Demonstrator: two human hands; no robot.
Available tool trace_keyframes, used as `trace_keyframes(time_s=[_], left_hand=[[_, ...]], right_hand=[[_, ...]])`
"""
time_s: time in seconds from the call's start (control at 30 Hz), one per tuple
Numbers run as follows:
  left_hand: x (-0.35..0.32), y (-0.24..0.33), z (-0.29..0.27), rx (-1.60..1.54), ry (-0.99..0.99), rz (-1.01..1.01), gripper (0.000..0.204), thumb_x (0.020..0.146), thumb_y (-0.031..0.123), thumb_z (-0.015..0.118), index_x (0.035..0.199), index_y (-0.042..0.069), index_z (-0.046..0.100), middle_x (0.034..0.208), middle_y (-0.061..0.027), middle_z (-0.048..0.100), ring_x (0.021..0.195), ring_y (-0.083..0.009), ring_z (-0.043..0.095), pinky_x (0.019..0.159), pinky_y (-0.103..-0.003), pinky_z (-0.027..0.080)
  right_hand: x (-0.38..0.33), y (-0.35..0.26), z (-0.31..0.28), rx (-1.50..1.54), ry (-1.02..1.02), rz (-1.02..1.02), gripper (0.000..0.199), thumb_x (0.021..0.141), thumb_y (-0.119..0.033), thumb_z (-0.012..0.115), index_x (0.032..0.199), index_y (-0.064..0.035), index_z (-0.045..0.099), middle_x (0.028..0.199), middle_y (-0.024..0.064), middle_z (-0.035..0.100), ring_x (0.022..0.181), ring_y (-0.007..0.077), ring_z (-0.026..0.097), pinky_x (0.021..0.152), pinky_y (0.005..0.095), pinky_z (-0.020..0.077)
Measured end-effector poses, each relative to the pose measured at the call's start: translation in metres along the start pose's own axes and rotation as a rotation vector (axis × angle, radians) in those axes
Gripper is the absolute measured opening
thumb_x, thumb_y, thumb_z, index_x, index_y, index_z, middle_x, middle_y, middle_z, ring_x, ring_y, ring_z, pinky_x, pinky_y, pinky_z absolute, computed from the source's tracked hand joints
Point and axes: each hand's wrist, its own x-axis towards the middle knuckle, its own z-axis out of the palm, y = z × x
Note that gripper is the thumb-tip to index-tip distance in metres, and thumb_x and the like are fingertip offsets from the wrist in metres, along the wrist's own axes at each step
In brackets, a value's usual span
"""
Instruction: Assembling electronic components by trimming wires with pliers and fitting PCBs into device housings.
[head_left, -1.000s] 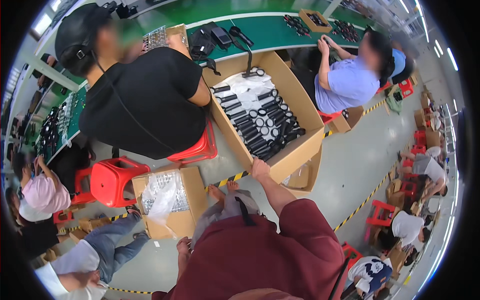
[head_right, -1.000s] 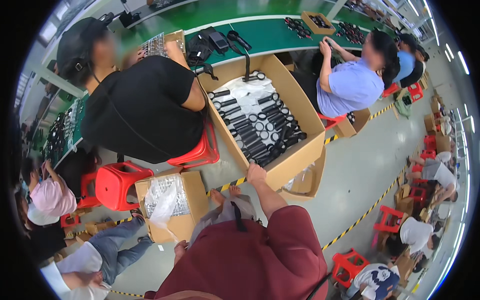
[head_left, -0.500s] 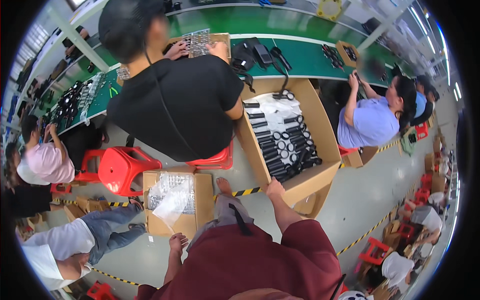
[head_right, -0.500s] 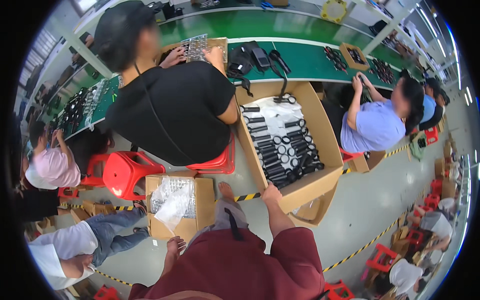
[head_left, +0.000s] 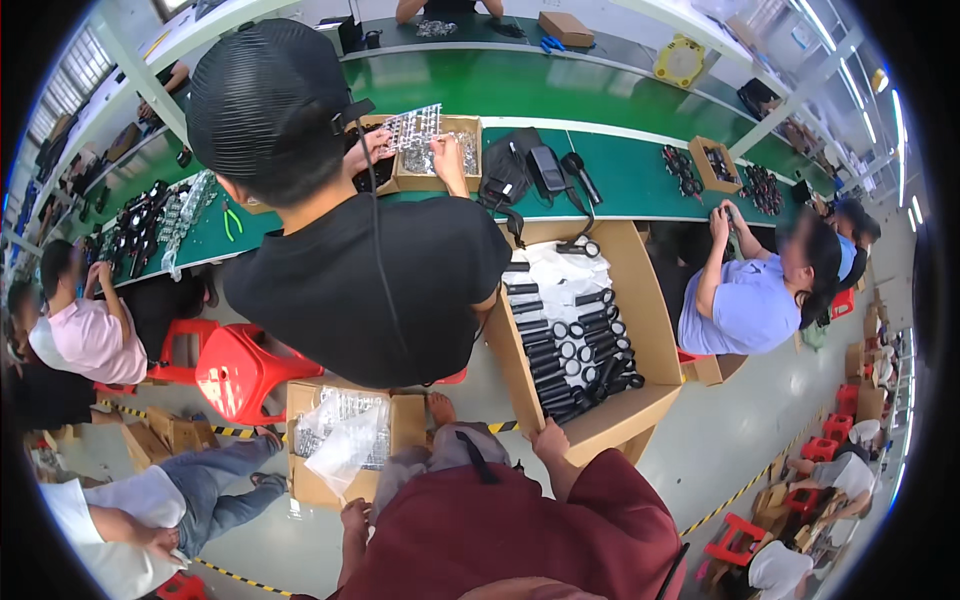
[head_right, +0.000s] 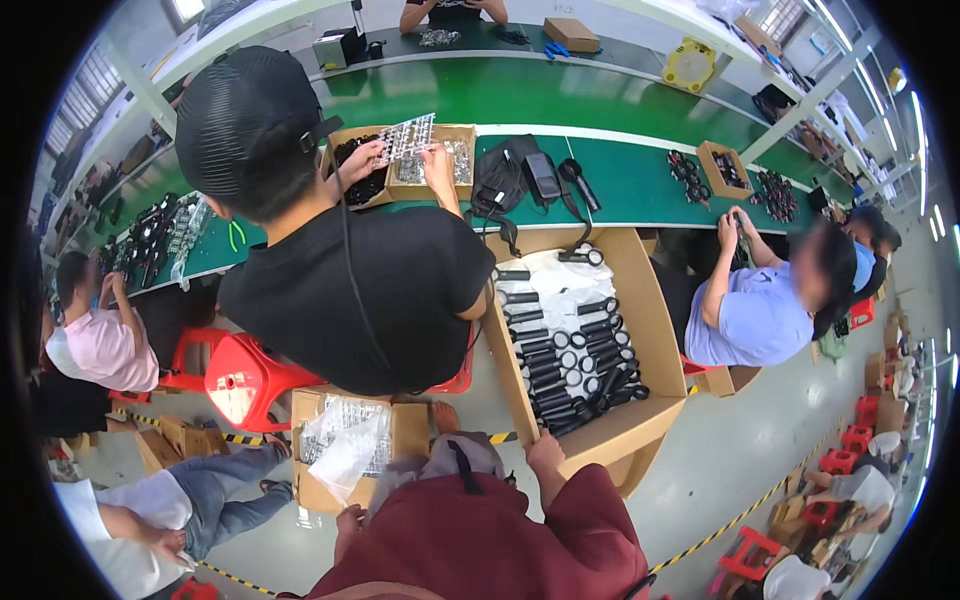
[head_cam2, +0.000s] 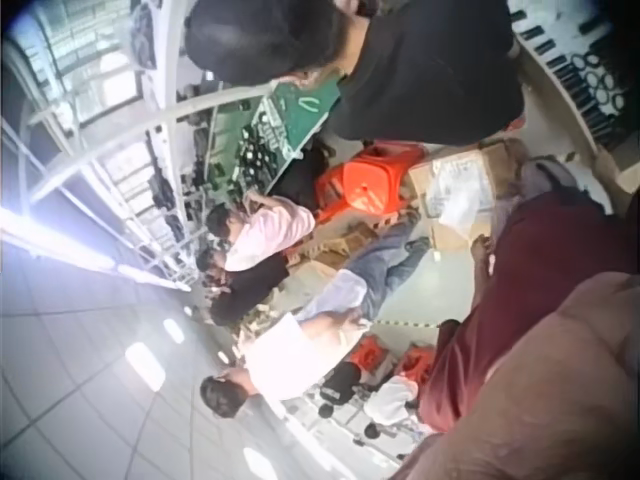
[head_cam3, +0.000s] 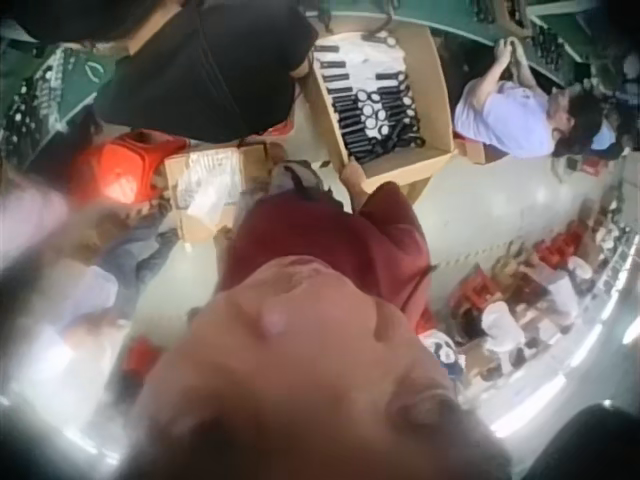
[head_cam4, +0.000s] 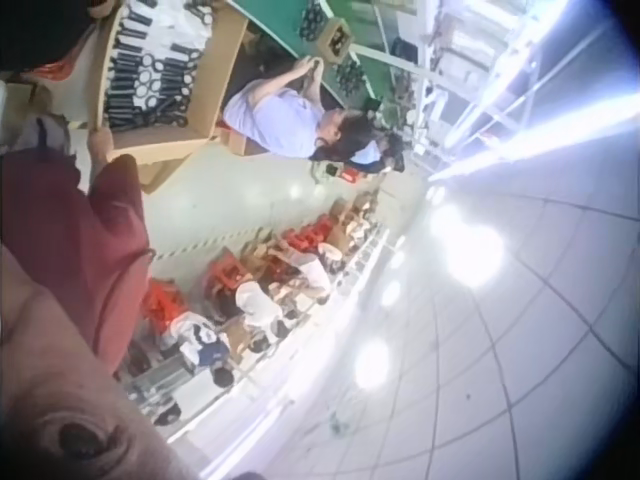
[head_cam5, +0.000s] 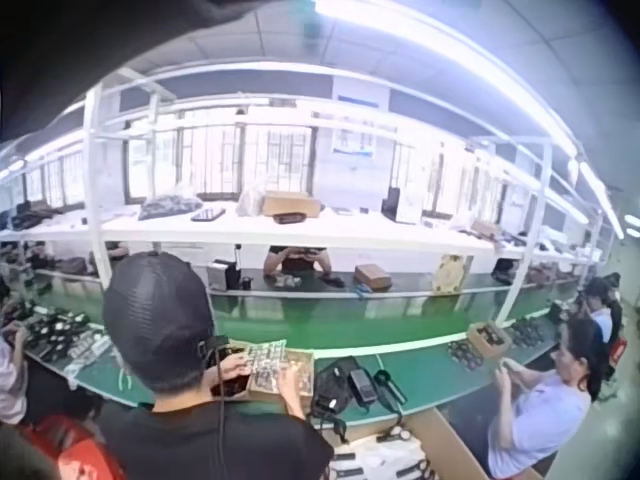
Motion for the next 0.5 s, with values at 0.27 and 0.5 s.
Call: trace_keyframes(time_s=[0.27,0.5], left_hand=[[-0.018,0.097,-0.006,-0.590,0.315,-0.345,0.016,0.090,0.016,0.057,0.097,0.006,0.067,0.082,-0.0039,0.065,0.064,-0.0131,0.055,0.054,-0.027,0.042],[-0.033,0.104,-0.006,-0.571,0.488,-0.279,0.021,0.091,0.025,0.056,0.083,0.008,0.066,0.073,-0.0029,0.061,0.059,-0.0139,0.056,0.052,-0.031,0.046]], right_hand=[[0.033,0.024,0.031,0.103,0.006,-0.087,0.042,0.081,-0.035,0.068,0.099,0.0028,0.060,0.099,0.0304,0.067,0.100,0.0474,0.065,0.087,0.0509,0.0524],[0.069,0.054,0.023,-0.077,-0.134,-0.312,0.042,0.083,-0.041,0.068,0.088,0.0007,0.070,0.088,0.0252,0.070,0.090,0.0428,0.069,0.076,0.0507,0.0549]])
